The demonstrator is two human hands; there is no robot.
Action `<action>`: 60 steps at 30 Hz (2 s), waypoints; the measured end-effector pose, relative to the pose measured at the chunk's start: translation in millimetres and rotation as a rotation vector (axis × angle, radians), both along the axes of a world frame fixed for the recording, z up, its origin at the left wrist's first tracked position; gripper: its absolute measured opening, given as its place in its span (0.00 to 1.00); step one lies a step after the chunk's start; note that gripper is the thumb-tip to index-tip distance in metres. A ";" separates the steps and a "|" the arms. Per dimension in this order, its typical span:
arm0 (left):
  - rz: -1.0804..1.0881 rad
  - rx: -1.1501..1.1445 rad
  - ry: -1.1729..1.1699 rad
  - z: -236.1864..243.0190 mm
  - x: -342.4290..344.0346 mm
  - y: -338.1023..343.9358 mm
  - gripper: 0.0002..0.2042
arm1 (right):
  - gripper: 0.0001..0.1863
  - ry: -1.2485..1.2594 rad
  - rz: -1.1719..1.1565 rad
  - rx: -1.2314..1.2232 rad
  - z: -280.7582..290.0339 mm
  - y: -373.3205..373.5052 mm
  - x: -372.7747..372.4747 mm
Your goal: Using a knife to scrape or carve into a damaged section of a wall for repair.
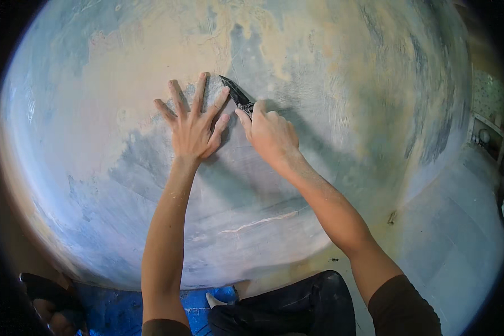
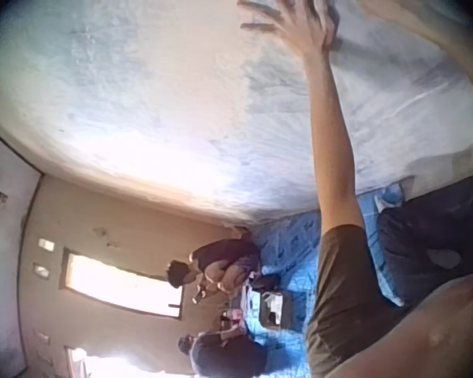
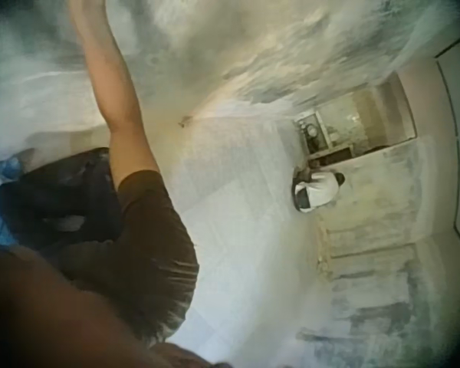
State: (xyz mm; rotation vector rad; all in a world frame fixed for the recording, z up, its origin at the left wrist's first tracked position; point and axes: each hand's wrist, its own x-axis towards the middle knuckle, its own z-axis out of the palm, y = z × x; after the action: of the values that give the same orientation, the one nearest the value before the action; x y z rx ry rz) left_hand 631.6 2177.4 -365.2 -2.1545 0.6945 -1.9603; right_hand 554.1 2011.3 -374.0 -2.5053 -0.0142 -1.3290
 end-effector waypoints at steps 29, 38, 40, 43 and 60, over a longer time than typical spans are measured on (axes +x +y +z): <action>-0.200 0.115 0.109 -20.6 -6.7 -11.0 0.32 | 0.28 -0.005 0.037 0.039 -4.1 0.1 9.0; -0.145 0.067 0.111 -21.1 -5.4 -16.9 0.33 | 0.30 0.006 0.064 0.035 -0.5 -6.4 7.8; -0.090 0.082 0.119 -19.4 -6.3 -18.0 0.33 | 0.30 0.006 0.074 0.037 3.4 -4.5 6.7; -0.005 0.005 0.095 -11.4 -4.0 -28.9 0.33 | 0.28 -0.030 0.055 0.046 17.4 0.2 7.8; -0.255 -0.028 -0.110 -23.1 -1.6 -30.2 0.31 | 0.30 -0.053 0.120 0.007 5.2 -18.1 13.1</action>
State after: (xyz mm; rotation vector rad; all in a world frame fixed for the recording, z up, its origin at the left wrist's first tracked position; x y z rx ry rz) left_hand 630.0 2147.2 -388.3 -2.0412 0.9699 -2.2047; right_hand 567.2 1993.2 -368.8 -2.4214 -0.1680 -1.3444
